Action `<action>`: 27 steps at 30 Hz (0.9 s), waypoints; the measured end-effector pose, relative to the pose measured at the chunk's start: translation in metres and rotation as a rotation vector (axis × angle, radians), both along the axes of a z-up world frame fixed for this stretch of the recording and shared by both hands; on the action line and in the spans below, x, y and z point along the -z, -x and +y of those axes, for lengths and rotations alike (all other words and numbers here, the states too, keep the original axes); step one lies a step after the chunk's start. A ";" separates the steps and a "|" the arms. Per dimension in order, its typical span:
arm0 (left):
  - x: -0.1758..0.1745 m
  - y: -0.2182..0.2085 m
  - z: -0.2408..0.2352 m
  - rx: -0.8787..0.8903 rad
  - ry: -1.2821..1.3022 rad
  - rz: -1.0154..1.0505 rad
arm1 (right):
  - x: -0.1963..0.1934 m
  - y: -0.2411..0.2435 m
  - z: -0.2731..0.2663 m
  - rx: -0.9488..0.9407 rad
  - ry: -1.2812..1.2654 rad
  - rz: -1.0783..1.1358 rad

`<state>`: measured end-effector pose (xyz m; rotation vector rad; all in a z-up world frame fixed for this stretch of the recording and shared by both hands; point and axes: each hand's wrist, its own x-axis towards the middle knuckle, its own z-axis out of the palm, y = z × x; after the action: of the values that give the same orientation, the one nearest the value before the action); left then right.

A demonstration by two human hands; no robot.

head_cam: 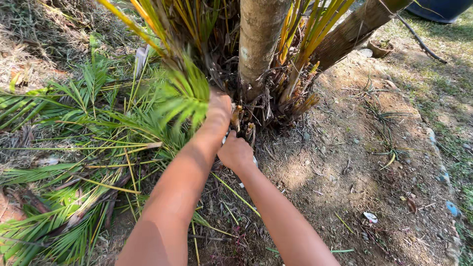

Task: The person uses shears to prune leaves and small branches from the base of a plant. They pull branches away from the trunk by hand before cutting them and moving the debris aside.

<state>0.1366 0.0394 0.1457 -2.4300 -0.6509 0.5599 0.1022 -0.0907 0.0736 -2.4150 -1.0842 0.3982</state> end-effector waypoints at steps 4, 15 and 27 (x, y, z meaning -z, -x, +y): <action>0.029 0.015 0.010 -0.176 0.024 -0.394 | 0.001 0.004 -0.005 -0.010 0.015 -0.041; 0.112 0.094 0.039 0.124 0.000 -1.064 | -0.055 0.000 -0.029 -0.040 0.126 0.181; 0.086 0.110 0.001 -0.404 0.594 -1.093 | -0.037 -0.018 -0.007 0.062 -0.122 0.352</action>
<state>0.0262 0.0403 0.0601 -3.0769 -1.6057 -0.6304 0.1199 -0.0978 0.1110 -2.1603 -0.8496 0.6851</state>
